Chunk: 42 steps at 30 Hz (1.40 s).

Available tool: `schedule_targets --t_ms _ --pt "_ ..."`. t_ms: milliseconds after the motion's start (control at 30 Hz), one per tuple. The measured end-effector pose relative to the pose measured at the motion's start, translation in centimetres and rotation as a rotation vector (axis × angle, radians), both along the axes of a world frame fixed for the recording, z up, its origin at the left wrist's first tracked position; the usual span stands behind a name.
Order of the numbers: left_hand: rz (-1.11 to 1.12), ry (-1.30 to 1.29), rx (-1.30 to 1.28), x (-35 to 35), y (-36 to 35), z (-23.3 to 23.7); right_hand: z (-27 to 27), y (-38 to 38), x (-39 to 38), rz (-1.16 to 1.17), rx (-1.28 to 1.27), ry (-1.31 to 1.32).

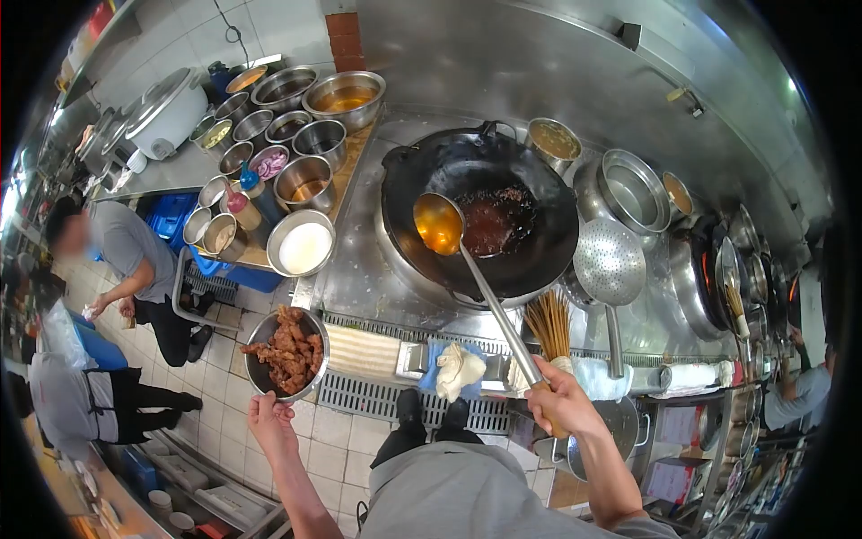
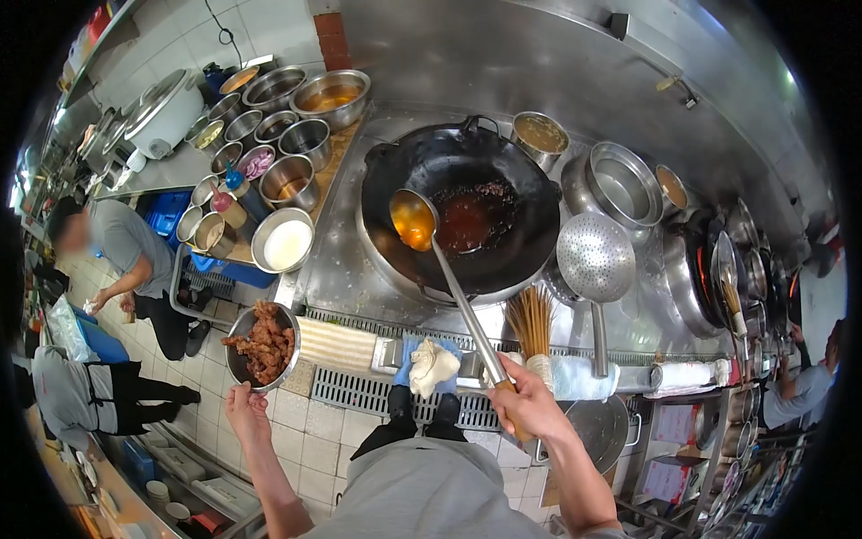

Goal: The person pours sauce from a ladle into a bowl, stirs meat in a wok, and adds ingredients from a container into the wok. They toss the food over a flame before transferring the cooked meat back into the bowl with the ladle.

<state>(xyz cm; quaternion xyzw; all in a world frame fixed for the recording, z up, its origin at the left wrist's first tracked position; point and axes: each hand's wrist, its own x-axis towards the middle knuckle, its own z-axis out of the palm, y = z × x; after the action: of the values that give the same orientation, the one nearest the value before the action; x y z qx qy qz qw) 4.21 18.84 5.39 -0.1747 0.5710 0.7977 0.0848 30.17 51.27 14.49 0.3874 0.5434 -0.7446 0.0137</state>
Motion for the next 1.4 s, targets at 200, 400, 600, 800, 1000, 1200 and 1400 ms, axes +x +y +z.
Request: schedule_targets --t_ms 200,400,600,800,1000,1200,1400 --pt "0.007 -0.004 -0.003 -0.2 0.1 -0.1 4.2 -1.6 1.1 -0.040 -0.189 0.069" --pt "0.011 -0.011 -0.008 -0.4 0.0 -0.1 4.5 -1.7 1.4 -0.021 -0.305 0.103" --pt "0.014 0.002 -0.014 -0.2 -0.6 0.0 3.6 -2.8 -0.4 0.091 -0.085 -0.009" --pt "0.022 0.018 0.012 -0.4 -1.4 -0.7 3.9 -2.9 -0.3 0.003 -0.148 0.052" --pt "0.019 0.005 -0.032 -0.4 -0.8 -0.3 3.7 -2.5 1.0 -0.151 -0.053 0.045" --pt "-0.019 -0.003 -0.030 -0.9 -0.3 -0.6 -1.8 1.2 0.1 -0.194 0.254 -0.065" --pt "-0.113 0.000 -0.012 -1.8 1.3 -1.3 -1.6 -1.0 -1.6 -0.344 -0.036 0.007"
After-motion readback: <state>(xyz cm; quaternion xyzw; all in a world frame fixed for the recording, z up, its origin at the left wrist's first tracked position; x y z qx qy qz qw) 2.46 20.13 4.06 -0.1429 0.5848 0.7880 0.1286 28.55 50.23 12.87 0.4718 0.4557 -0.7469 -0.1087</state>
